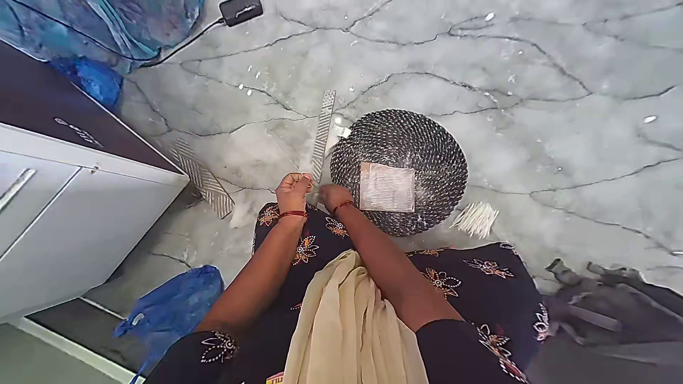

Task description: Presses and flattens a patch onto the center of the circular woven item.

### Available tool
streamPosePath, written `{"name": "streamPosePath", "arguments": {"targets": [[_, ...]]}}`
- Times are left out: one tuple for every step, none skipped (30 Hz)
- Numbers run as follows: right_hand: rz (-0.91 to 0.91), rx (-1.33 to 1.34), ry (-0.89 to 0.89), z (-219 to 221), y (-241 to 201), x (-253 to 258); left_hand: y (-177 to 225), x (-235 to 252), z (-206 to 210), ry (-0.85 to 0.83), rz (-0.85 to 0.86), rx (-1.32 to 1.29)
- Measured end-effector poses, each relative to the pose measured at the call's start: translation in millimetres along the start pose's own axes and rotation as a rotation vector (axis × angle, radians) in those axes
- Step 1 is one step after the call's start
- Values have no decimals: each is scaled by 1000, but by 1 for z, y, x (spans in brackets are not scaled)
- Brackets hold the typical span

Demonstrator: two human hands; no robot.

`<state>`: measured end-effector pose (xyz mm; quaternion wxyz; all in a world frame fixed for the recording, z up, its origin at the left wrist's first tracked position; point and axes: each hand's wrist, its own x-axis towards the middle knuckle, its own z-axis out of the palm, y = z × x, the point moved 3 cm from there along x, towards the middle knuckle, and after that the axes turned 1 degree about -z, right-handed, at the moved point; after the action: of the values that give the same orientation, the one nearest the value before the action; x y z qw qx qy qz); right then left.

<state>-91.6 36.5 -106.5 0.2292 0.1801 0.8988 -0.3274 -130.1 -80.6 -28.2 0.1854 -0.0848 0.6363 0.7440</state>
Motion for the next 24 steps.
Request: {"name": "streamPosePath", "arguments": {"targets": [[33,73,49,-8,6,-8,1,1,1,-3,-8,1],[54,141,103,-19,11,-19,1,1,3,-9,-14,9],[65,205,157,-30,15,-33,2,0,4,-20,-18,26],[85,259,200,-42,17,-49,2,-1,5,-36,-19,54],[112,313,236,-54,18,-66,2,-2,7,-54,-11,92],[132,357,269,-66,19,-82,3,-3,9,-73,4,145],[139,383,301,-75,21,-98,4,-5,12,-96,15,228],[138,381,326,-83,22,-114,6,-9,14,-128,27,339],[145,354,330,-92,22,-133,7,-15,16,-175,39,460],[169,302,308,-101,20,-154,9,-25,19,-231,65,552],[178,249,288,-110,15,-172,15,-34,21,-287,97,600],[154,208,297,-115,12,-186,21,-44,21,-333,131,602],[113,180,341,-115,12,-198,24,-55,21,-386,155,586],[60,162,412,-111,18,-206,24,-66,23,-449,166,576],[16,149,469,-106,24,-211,21,-76,26,-507,156,572],[0,156,488,-103,29,-214,17,-85,30,-546,138,565],[8,186,483,-101,31,-216,13,-93,36,-571,112,547],[10,223,484,-99,32,-217,9,-99,42,-582,83,511],[7,256,487,-97,33,-216,6,-105,47,-587,59,465],[-5,277,495,-96,32,-216,3,-109,53,-596,43,406],[-19,281,503,-96,30,-217,2,-113,57,-606,26,351],[-36,273,511,-97,29,-218,2,-116,63,-615,5,308],[-49,259,520,-98,29,-219,3,-118,68,-622,-11,279],[-59,252,531,-101,31,-220,4,-120,74,-618,-24,255]]}}
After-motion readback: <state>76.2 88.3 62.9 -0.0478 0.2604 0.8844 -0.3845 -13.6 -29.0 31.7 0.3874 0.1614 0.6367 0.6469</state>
